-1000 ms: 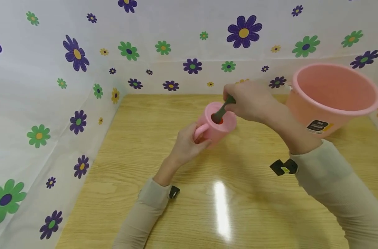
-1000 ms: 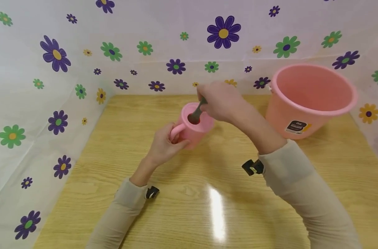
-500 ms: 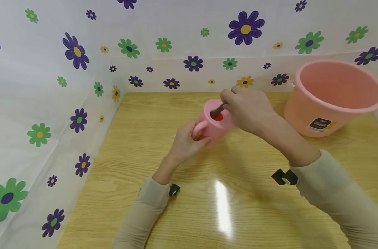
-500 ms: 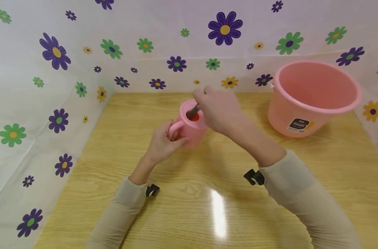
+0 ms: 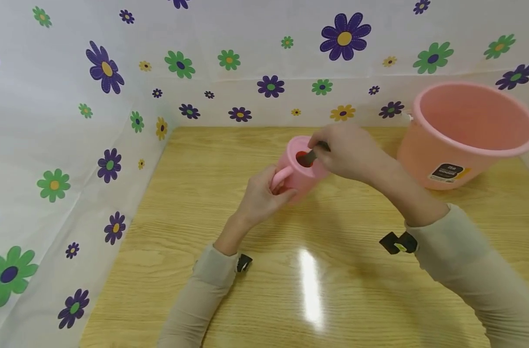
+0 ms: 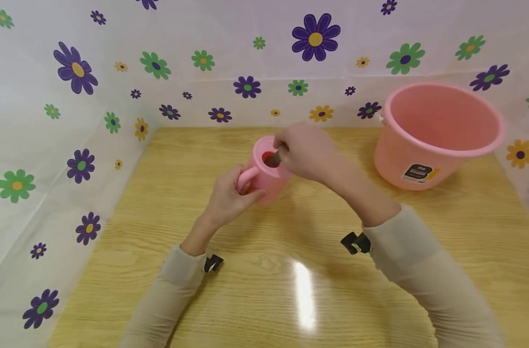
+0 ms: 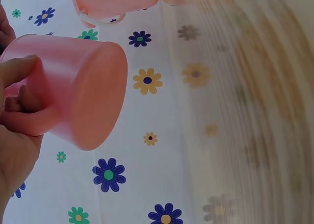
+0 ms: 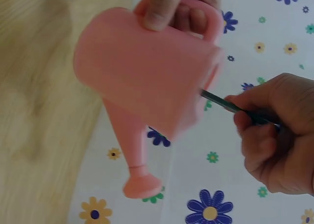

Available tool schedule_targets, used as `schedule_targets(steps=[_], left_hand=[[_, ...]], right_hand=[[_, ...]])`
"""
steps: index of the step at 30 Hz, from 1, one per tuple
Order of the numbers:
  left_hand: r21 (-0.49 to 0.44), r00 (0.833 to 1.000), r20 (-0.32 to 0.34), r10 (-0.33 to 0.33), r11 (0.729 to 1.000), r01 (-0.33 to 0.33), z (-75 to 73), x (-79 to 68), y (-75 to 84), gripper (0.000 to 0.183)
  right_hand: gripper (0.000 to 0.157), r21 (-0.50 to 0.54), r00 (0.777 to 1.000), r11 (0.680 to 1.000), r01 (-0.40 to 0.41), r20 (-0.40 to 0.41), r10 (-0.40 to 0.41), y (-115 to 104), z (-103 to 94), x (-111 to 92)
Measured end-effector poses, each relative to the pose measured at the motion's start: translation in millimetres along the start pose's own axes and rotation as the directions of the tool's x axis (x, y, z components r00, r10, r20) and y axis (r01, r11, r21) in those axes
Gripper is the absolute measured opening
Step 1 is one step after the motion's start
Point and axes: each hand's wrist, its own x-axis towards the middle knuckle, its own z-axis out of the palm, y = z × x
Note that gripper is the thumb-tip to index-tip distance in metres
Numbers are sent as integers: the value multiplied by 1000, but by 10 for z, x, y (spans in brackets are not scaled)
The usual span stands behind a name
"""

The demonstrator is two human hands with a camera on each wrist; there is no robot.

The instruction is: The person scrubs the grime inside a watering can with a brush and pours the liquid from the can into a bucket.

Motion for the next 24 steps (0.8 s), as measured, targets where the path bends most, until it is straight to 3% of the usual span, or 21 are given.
schedule_targets(steps=[4,6,9,11,15,19,24], left_hand=[[14,1000,-1,17,1000,-17,-2,19,-11,31],[23,999,3,42,999,-42,-1,28,-8,31],[58,996,11,90,994,-90,-6,36,7,31],[90,992,21,124,988,-125,-10,41,20,31],[165,985,44,165,972,-170,-16,35,16,31],[203,977,47,208,956,-213,-12,-1,-5,37],[192,957,48,286,938,-290,85,12,-17,37]], right_hand=[[14,-7,991,1000,22,133,-21,-53,-93,-36],[10,-98,981,991,88,179,-69,-103,-83,-62],[15,-253,968,949,186,213,-133,-160,-41,-105],[17,-300,959,927,227,233,-160,-165,-45,-140],[15,-144,932,959,246,307,-193,-100,-163,-192],[24,96,900,982,162,394,-187,-16,-319,-191],[26,182,878,977,110,443,-181,83,-354,-212]])
